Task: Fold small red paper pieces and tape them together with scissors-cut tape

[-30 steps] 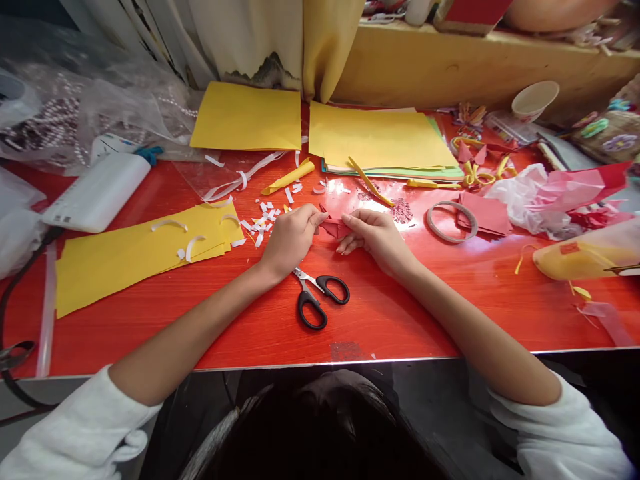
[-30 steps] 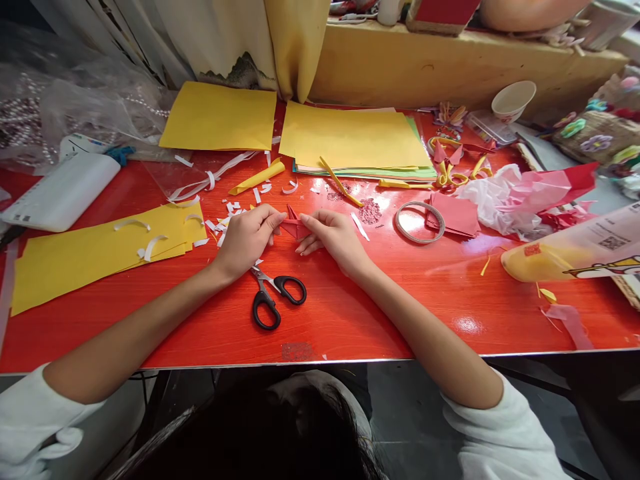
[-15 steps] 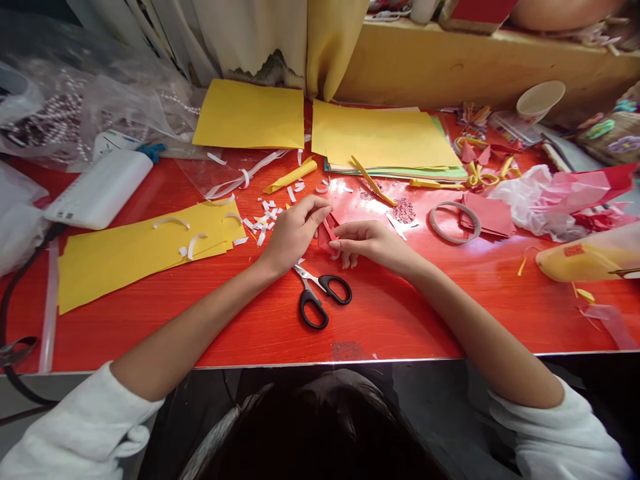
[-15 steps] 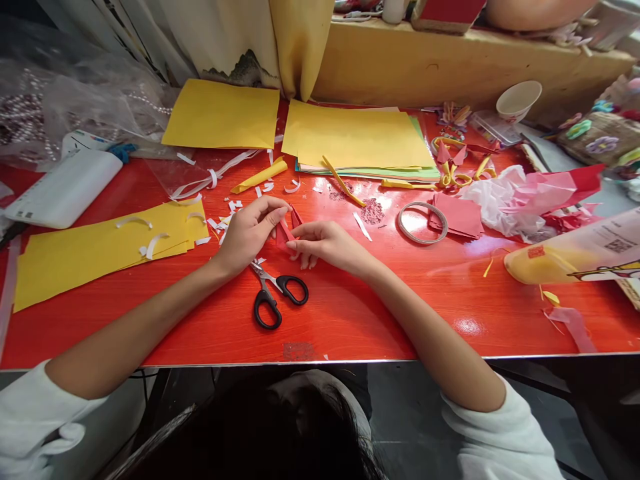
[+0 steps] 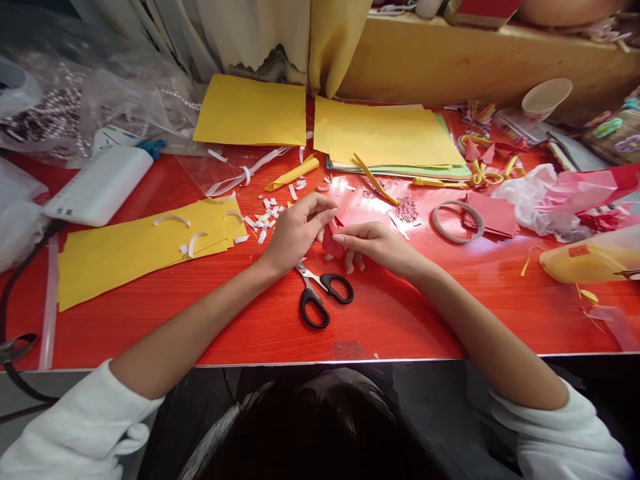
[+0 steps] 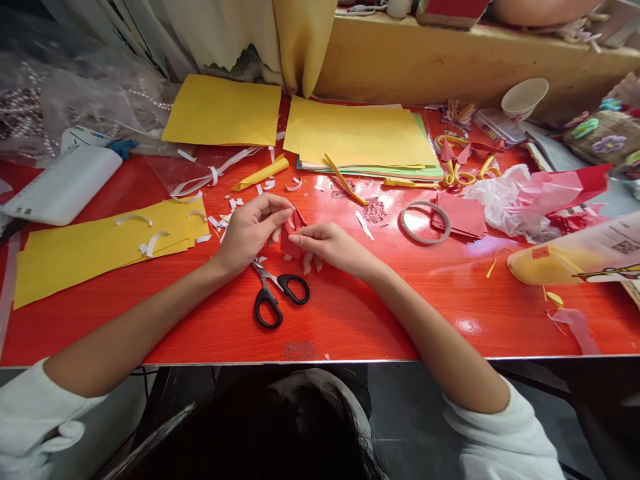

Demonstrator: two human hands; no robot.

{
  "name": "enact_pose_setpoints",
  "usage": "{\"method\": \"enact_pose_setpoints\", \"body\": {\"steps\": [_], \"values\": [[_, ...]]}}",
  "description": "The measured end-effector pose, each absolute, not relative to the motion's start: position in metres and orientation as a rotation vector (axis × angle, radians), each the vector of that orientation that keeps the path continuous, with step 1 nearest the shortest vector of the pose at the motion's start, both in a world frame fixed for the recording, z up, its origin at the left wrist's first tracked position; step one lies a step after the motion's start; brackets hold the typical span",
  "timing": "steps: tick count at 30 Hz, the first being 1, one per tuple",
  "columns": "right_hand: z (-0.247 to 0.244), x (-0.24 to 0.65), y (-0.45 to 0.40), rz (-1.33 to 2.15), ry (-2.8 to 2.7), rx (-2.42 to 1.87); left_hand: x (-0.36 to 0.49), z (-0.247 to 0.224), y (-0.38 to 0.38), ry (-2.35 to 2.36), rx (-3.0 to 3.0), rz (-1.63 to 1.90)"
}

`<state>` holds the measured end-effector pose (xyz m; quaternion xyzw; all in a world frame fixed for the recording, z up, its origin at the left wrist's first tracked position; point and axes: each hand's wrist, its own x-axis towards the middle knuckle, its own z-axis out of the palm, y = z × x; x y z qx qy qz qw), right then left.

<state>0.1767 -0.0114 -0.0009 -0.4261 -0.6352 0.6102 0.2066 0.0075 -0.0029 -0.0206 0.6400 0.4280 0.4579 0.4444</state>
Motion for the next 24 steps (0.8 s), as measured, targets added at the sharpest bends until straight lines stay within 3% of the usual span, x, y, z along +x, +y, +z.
{"method": "enact_pose_setpoints", "body": {"steps": [14, 24], "values": [[-0.0069, 0.1699, -0.0144, 1.555, -1.64, -1.213, 0.0073, -0.0216, 0.0009, 1.049, 1.484, 1.06], [0.0006, 0.1787, -0.0086, 1.763, -1.661, -1.213, 0.0065, -0.0223, 0.0026, 1.12, 1.474, 1.102]]}}
